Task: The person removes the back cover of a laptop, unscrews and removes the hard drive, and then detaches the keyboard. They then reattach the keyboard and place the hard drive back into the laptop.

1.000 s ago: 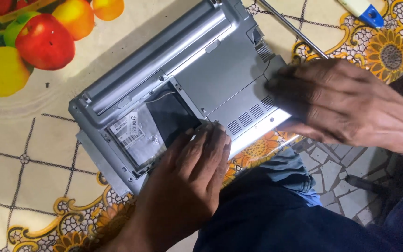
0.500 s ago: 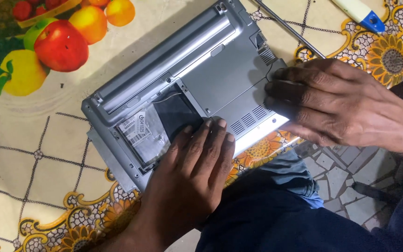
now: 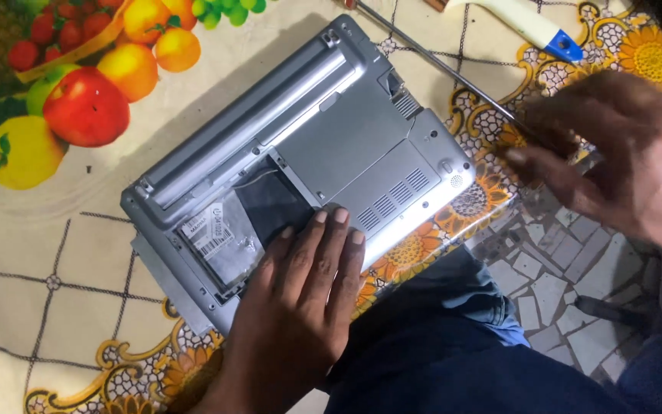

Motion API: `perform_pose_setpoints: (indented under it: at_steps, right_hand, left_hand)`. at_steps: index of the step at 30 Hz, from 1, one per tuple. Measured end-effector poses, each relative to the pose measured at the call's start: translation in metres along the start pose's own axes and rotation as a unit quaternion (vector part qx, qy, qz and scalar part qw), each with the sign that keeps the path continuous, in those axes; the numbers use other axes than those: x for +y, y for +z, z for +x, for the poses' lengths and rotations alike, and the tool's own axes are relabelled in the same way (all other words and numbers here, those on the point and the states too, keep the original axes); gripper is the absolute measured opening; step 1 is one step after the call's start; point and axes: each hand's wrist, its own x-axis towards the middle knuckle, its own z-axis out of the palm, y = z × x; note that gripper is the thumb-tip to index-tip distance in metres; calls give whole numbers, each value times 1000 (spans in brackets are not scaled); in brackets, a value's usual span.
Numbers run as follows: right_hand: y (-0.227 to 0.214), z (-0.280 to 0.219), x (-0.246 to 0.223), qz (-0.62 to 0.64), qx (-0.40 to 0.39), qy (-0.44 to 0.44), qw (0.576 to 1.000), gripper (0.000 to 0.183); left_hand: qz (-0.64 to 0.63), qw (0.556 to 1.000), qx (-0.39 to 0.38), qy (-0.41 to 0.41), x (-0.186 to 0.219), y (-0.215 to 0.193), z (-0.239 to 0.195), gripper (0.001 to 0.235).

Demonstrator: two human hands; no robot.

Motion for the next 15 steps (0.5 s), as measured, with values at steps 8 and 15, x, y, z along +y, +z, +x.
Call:
perform_pose_setpoints:
  at_steps: [8,15]
  right_hand:
    - [8,3,12,-15,-22,60,998,41]
    - [22,48,3,-51,-121,17,991,19]
  left_hand:
    - [-2,1000,-9,-6,0,-3,-3,37]
    - [12,999,38,-10,-2,-6,-2,44]
